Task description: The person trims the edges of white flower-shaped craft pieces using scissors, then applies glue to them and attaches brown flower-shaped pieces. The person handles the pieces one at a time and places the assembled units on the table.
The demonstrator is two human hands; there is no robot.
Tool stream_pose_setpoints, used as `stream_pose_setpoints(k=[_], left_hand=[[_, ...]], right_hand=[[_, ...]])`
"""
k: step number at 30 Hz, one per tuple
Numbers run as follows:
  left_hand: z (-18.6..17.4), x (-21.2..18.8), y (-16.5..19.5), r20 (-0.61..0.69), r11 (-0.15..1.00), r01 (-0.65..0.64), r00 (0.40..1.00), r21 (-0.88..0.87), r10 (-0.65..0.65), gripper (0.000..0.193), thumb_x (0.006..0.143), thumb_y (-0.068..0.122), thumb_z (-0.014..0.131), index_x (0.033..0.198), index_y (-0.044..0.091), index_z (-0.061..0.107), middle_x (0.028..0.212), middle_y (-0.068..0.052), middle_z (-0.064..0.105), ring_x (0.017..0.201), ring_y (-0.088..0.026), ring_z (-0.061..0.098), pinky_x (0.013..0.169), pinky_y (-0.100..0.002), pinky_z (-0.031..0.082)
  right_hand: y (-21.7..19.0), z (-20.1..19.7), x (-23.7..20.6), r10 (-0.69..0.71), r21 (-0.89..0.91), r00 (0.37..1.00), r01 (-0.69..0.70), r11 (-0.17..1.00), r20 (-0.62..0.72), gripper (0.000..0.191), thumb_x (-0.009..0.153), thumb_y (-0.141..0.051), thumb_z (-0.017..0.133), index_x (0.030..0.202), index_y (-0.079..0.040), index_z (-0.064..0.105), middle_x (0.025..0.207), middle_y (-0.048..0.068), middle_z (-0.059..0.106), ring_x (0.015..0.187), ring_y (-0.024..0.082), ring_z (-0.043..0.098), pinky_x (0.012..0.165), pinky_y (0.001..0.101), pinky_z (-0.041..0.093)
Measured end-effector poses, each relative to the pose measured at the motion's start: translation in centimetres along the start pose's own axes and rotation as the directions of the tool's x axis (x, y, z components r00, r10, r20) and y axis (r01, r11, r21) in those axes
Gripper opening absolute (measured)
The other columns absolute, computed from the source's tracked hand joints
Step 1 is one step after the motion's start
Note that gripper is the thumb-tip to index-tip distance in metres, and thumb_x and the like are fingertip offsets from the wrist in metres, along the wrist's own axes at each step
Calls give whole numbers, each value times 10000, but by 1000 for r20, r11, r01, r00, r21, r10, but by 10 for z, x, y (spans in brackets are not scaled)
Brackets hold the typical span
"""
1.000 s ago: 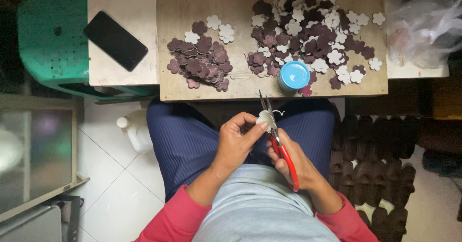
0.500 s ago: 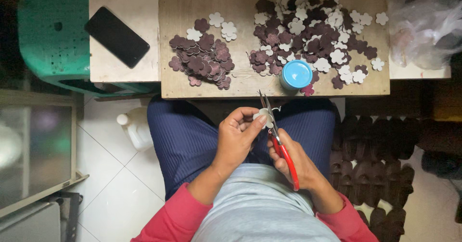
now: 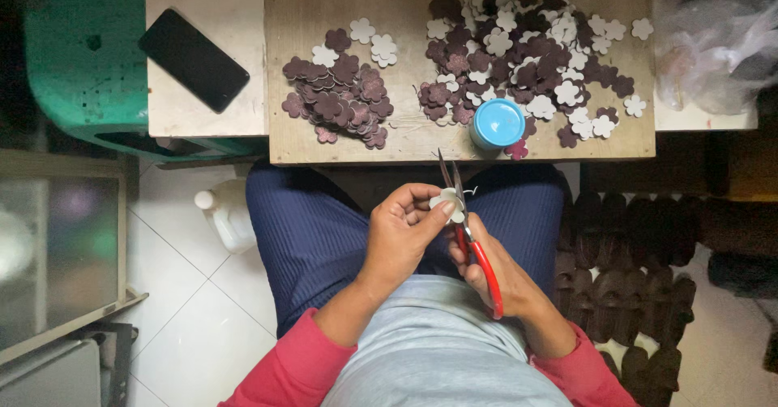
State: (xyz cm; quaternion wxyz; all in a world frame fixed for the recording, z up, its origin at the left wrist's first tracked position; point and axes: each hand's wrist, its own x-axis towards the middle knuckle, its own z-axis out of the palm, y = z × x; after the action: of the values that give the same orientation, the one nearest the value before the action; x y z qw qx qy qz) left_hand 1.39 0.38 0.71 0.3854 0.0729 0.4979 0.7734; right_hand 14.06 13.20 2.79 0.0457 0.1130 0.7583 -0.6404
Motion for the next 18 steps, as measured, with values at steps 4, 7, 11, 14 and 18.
stream_pose_setpoints(k=[4, 7, 11, 14, 18], left_hand=[[0, 0, 0, 7, 1000, 11, 1000, -24, -11, 237, 945, 48, 730, 1140, -51, 639, 1033, -93, 728, 891, -102, 706, 801, -242, 591], [0, 0, -2, 11, 999, 11, 1000, -36, -10, 239, 946, 52, 732, 1142, -51, 640, 1036, -92, 726, 895, -101, 705, 807, -243, 592], [-2, 0, -3, 18, 1000, -2, 1000, -21, 2, 240, 951, 52, 734, 1146, -54, 643, 1042, -92, 725, 909, -99, 703, 821, -240, 586], [-3, 1, -4, 25, 999, 3, 1000, -38, -2, 243, 948, 47, 734, 1149, -53, 641, 1044, -92, 726, 917, -99, 704, 831, -238, 584], [-5, 1, -3, 27, 1000, 8, 1000, -27, -8, 247, 946, 41, 732, 1156, -53, 643, 1047, -96, 733, 915, -100, 705, 824, -234, 580]], right_hand=[[1, 2, 0, -3, 19, 1000, 3, 1000, -8, 1083, 783, -957, 372, 1284, 1, 438, 821, 12, 467, 656, 110, 447, 563, 271, 439], [0, 2, -1, 2, 26, 1000, -1, 1000, -15, 1082, 781, -957, 373, 1281, 0, 445, 811, 10, 461, 653, 110, 439, 562, 272, 433], [-1, 1, -1, -8, 8, 1000, 8, 1000, -18, 1061, 810, -943, 359, 1287, 2, 442, 814, 7, 456, 665, 114, 430, 580, 281, 430], [-2, 0, -1, -26, -13, 1000, 26, 1000, -17, 1049, 826, -932, 352, 1293, 3, 442, 804, 8, 456, 662, 121, 430, 586, 291, 425], [-3, -1, -1, -49, -22, 999, 48, 999, -18, 1064, 825, -932, 351, 1322, 6, 431, 791, 11, 463, 661, 125, 444, 589, 295, 430]])
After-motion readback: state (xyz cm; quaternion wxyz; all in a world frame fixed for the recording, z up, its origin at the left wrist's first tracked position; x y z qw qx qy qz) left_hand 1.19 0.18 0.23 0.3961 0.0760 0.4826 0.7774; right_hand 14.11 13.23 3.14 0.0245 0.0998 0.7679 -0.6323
